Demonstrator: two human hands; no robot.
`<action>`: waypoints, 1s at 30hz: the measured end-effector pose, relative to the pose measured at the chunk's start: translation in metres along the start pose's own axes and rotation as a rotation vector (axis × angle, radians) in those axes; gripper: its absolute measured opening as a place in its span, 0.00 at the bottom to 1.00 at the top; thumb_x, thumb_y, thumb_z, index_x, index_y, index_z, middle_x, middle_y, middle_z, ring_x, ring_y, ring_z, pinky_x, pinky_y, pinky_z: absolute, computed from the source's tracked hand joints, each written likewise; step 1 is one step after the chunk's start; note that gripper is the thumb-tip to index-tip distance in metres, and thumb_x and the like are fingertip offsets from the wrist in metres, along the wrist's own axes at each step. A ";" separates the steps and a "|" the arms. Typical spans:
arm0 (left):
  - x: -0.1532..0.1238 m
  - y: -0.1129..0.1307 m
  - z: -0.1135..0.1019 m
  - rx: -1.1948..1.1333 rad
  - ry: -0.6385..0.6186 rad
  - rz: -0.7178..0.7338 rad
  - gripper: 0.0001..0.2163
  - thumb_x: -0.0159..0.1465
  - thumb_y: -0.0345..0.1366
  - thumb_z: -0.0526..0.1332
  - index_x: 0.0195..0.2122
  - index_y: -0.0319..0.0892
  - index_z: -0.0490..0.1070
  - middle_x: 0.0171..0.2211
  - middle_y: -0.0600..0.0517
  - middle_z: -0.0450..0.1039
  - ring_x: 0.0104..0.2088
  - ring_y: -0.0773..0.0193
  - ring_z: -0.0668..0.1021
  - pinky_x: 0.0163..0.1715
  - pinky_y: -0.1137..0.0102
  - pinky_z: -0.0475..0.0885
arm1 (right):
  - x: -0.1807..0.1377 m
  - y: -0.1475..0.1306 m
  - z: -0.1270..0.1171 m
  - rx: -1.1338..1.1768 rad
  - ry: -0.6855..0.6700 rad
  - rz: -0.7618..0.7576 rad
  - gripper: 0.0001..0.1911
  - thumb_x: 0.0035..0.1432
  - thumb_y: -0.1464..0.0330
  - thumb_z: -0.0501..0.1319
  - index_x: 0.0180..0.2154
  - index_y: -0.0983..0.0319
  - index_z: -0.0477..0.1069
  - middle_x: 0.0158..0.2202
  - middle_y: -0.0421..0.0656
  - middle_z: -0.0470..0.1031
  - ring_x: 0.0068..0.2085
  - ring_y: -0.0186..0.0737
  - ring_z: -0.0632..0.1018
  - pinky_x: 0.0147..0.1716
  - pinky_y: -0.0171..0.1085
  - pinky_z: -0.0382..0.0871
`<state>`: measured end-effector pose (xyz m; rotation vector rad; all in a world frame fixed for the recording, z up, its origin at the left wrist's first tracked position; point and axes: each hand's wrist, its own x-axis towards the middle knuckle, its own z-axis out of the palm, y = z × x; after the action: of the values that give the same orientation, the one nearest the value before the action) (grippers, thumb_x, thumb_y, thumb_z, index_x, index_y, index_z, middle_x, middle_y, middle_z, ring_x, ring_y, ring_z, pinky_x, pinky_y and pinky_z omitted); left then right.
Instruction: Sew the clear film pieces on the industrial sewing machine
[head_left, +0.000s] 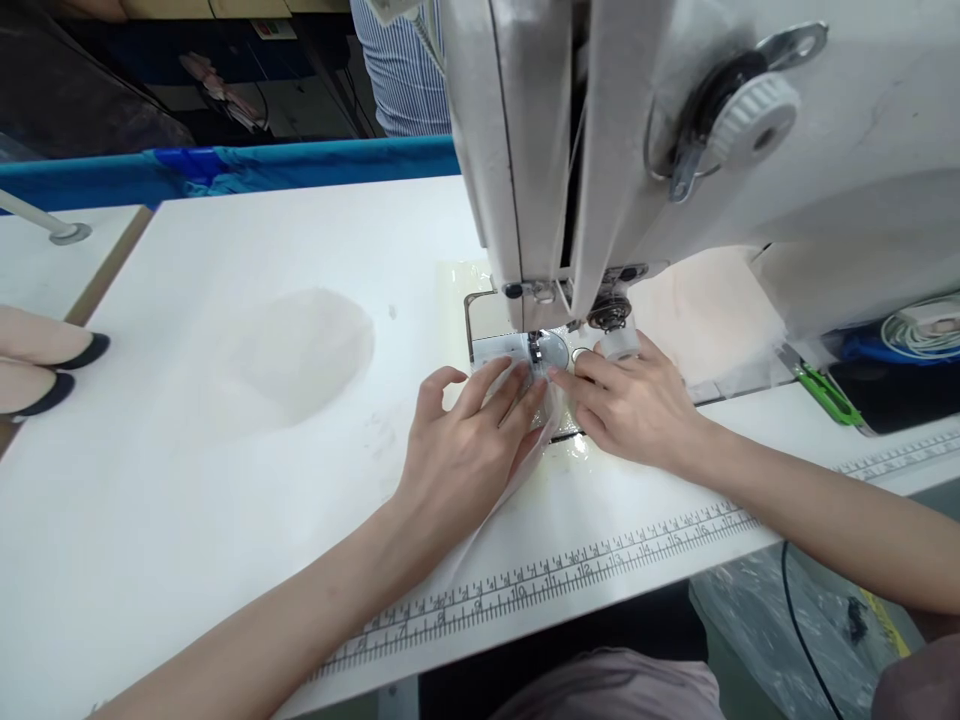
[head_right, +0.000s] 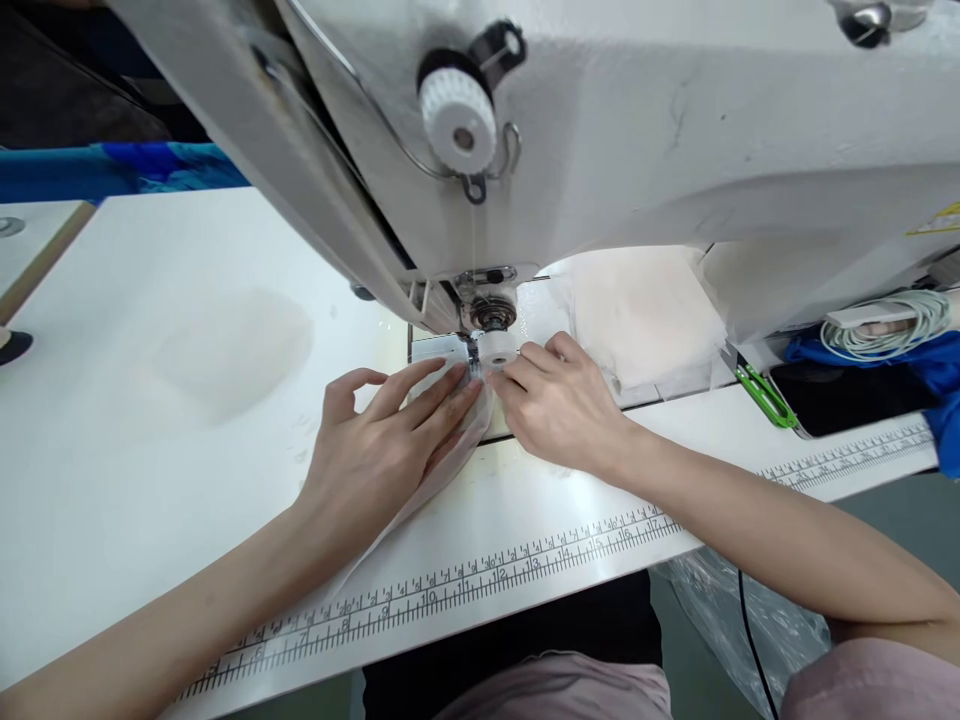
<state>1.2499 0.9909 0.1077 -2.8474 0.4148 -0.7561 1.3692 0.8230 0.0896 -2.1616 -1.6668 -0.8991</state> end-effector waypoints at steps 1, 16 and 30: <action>0.000 0.000 0.000 0.000 0.001 0.001 0.14 0.69 0.34 0.56 0.54 0.41 0.67 0.51 0.45 0.76 0.55 0.54 0.74 0.47 0.56 0.62 | 0.000 0.000 0.000 0.000 -0.003 0.003 0.16 0.60 0.76 0.51 0.39 0.65 0.78 0.30 0.41 0.77 0.28 0.35 0.67 0.35 0.40 0.56; 0.003 0.001 0.001 0.063 0.026 -0.009 0.12 0.69 0.34 0.56 0.51 0.39 0.70 0.48 0.47 0.78 0.52 0.58 0.76 0.47 0.58 0.63 | 0.000 0.000 0.000 -0.064 -0.044 0.007 0.16 0.60 0.75 0.53 0.42 0.65 0.78 0.34 0.42 0.78 0.30 0.35 0.68 0.37 0.40 0.55; 0.000 0.002 -0.019 -0.170 -0.079 -0.055 0.12 0.68 0.37 0.55 0.48 0.36 0.70 0.47 0.45 0.77 0.46 0.57 0.77 0.39 0.63 0.73 | 0.002 0.002 -0.002 0.032 0.074 -0.084 0.13 0.60 0.76 0.55 0.41 0.61 0.76 0.39 0.40 0.78 0.31 0.33 0.70 0.34 0.37 0.57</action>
<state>1.2398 0.9872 0.1239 -3.0465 0.4089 -0.6433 1.3701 0.8224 0.0928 -2.0263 -1.7350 -0.9560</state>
